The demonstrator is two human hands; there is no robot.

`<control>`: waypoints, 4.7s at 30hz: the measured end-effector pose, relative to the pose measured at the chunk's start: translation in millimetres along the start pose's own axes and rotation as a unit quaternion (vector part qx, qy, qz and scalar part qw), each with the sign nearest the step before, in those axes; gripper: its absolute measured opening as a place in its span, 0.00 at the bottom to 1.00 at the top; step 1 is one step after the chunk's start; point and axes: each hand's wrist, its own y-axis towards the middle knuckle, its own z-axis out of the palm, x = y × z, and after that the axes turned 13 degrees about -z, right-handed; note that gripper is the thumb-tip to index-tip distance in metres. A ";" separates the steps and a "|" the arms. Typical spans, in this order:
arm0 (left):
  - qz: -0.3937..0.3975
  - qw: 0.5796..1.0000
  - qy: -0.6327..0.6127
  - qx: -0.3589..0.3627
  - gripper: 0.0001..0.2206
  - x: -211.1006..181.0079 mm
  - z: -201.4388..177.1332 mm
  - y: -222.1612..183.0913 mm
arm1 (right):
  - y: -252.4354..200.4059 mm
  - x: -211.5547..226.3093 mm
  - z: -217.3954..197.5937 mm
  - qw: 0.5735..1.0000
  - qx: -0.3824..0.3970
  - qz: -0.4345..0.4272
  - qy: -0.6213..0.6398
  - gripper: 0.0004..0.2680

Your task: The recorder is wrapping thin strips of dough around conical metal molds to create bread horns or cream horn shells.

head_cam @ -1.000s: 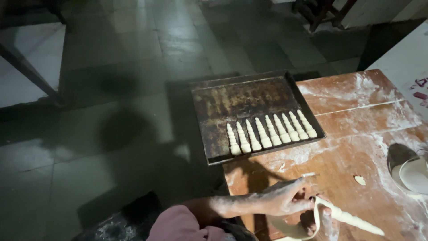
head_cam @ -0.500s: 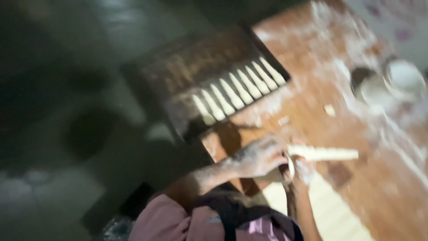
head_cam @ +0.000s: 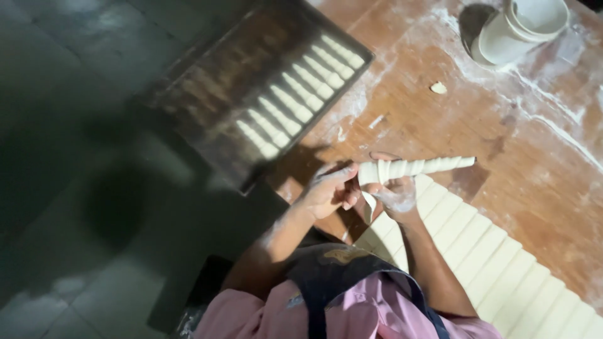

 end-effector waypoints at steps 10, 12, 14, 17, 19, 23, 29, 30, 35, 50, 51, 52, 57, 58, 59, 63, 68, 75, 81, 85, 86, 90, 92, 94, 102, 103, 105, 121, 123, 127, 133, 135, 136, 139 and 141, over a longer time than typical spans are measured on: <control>0.107 0.949 0.287 -0.077 0.15 -3.2 -39.0 32.3 | 7.0 -94.1 -69.3 0.944 0.178 0.194 -0.197 0.08; 0.102 0.941 0.320 -0.042 0.16 -8.5 -39.3 26.4 | 8.7 -87.9 -50.8 0.964 0.141 0.207 -0.094 0.09; 0.009 0.951 0.310 0.008 0.16 -6.4 -52.2 28.6 | 25.8 -55.9 -19.7 0.949 0.213 0.204 -0.113 0.10; 0.014 0.952 0.306 -0.021 0.17 9.0 -89.3 42.9 | 20.8 -52.7 -5.1 0.961 0.163 0.209 -0.076 0.12; 0.010 0.964 0.263 -0.028 0.18 12.2 -92.0 42.5 | 9.0 -93.1 -24.9 0.974 0.167 0.143 -0.047 0.12; -0.021 0.990 0.138 -0.026 0.22 24.9 -91.9 43.5 | -2.7 -111.8 -38.6 0.971 0.162 0.174 -0.009 0.07; 0.011 0.959 0.281 -0.039 0.28 23.3 -86.8 41.2 | 1.7 -102.5 -33.2 0.978 0.150 0.142 -0.026 0.08; 0.013 0.959 0.282 -0.038 0.28 20.7 -84.0 39.7 | 0.4 -108.8 -38.3 0.978 0.150 0.140 -0.028 0.08; -0.004 0.952 0.307 -0.006 0.25 8.5 -79.1 28.5 | -7.0 -120.7 -42.1 0.978 0.189 0.084 -0.027 0.06; 0.126 0.990 0.049 -0.050 0.18 -42.3 -57.8 7.5 | 41.7 -128.9 -83.7 0.779 0.292 -0.110 -0.544 0.12; 0.127 0.990 0.049 -0.049 0.18 -37.8 -47.9 9.9 | 41.2 -112.0 -68.2 0.778 0.293 -0.111 -0.545 0.12; 0.143 0.989 0.012 -0.040 0.17 -35.0 -40.1 11.5 | 42.0 -97.8 -50.3 0.867 0.212 -0.078 -0.444 0.16; 0.181 0.982 -0.048 -0.026 0.13 -9.3 -3.2 25.2 | 39.2 -30.3 33.2 0.993 0.097 -0.046 0.046 0.30; 0.195 0.980 -0.047 0.003 0.10 -9.0 4.6 23.3 | 37.3 -39.8 35.1 0.995 0.085 -0.053 0.012 0.32; 0.210 0.976 -0.047 0.033 0.08 -8.4 12.5 21.1 | 35.1 -49.1 37.1 0.995 0.073 -0.059 -0.021 0.33; 0.234 0.964 -0.058 0.116 0.06 -17.7 31.3 12.4 | 29.7 -43.6 52.4 0.993 0.005 -0.118 -0.002 0.27; 0.205 0.966 -0.063 0.144 0.12 -18.8 33.3 9.2 | 18.6 -74.7 44.5 0.982 -0.102 -0.039 0.156 0.22; 0.187 0.963 -0.050 0.187 0.14 -21.5 36.1 -0.6 | 14.5 -87.7 27.7 0.978 -0.117 -0.027 0.168 0.23; 0.161 0.965 0.000 0.205 0.21 -26.6 39.8 -6.8 | 11.4 -119.4 -2.5 0.983 -0.173 -0.059 0.016 0.25; 0.166 0.965 0.009 0.202 0.19 -31.0 52.5 -21.6 | 15.2 -105.9 -7.7 0.991 -0.068 -0.022 -0.112 0.20; 0.169 0.965 0.018 0.199 0.19 -33.8 53.4 -23.0 | 19.0 -110.0 -4.2 0.992 -0.115 0.025 -0.040 0.21; 0.188 0.970 0.013 0.156 0.19 -27.3 37.4 -8.6 | 26.3 -30.5 44.3 0.985 -0.056 -0.038 0.157 0.24; 0.242 0.962 -0.035 0.122 0.16 -19.6 18.8 2.0 | 23.1 -12.9 48.6 0.985 -0.094 -0.090 0.111 0.18; 0.256 0.960 -0.058 0.099 0.15 -16.0 19.7 -0.1 | 13.9 -15.4 49.8 0.985 -0.070 -0.156 0.003 0.16; 0.237 0.969 -0.046 -0.041 0.22 -13.3 67.3 -29.3 | -4.2 -0.9 61.4 0.942 -0.047 -0.263 -0.206 0.13; 0.241 0.970 -0.002 -0.027 0.23 -16.4 76.8 -37.8 | -10.3 -17.1 50.4 0.974 -0.096 -0.180 -0.093 0.11; 0.240 0.970 0.047 -0.015 0.25 -25.5 83.9 -50.2 | -10.5 -8.7 53.4 0.984 -0.148 -0.092 0.026 0.10; 0.373 0.881 0.117 -0.267 0.21 -67.3 -6.9 -107.9 | -13.8 1.4 99.1 0.986 -0.061 0.138 0.066 0.11; 0.364 0.886 0.080 -0.276 0.23 -75.4 -26.8 -104.6 | -6.3 -19.9 104.2 0.990 -0.022 0.111 -0.083 0.12; 0.314 0.884 0.057 -0.341 0.25 -62.3 -71.7 -106.3 | -36.2 -46.1 121.9 0.975 0.042 0.017 -0.217 0.10; 0.252 0.883 0.059 -0.392 0.24 -95.5 -152.4 -104.5 | -8.8 -83.1 174.0 0.978 0.049 0.095 -0.180 0.11; 0.222 0.885 0.068 -0.404 0.24 -106.2 -171.3 -102.2 | 6.3 -80.4 188.4 0.956 0.056 0.105 -0.267 0.12; 0.188 0.873 0.123 -0.432 0.22 -113.3 -179.2 -101.1 | 17.0 -73.7 197.8 0.932 0.097 0.042 -0.347 0.12; 0.143 0.800 0.307 -0.495 0.18 -119.7 -218.9 -96.9 | 30.0 -76.7 210.9 0.881 0.163 0.007 -0.444 0.12; 0.134 0.726 0.435 -0.515 0.15 -117.3 -255.1 -86.2 | 32.1 -89.7 216.3 0.865 0.182 0.031 -0.466 0.11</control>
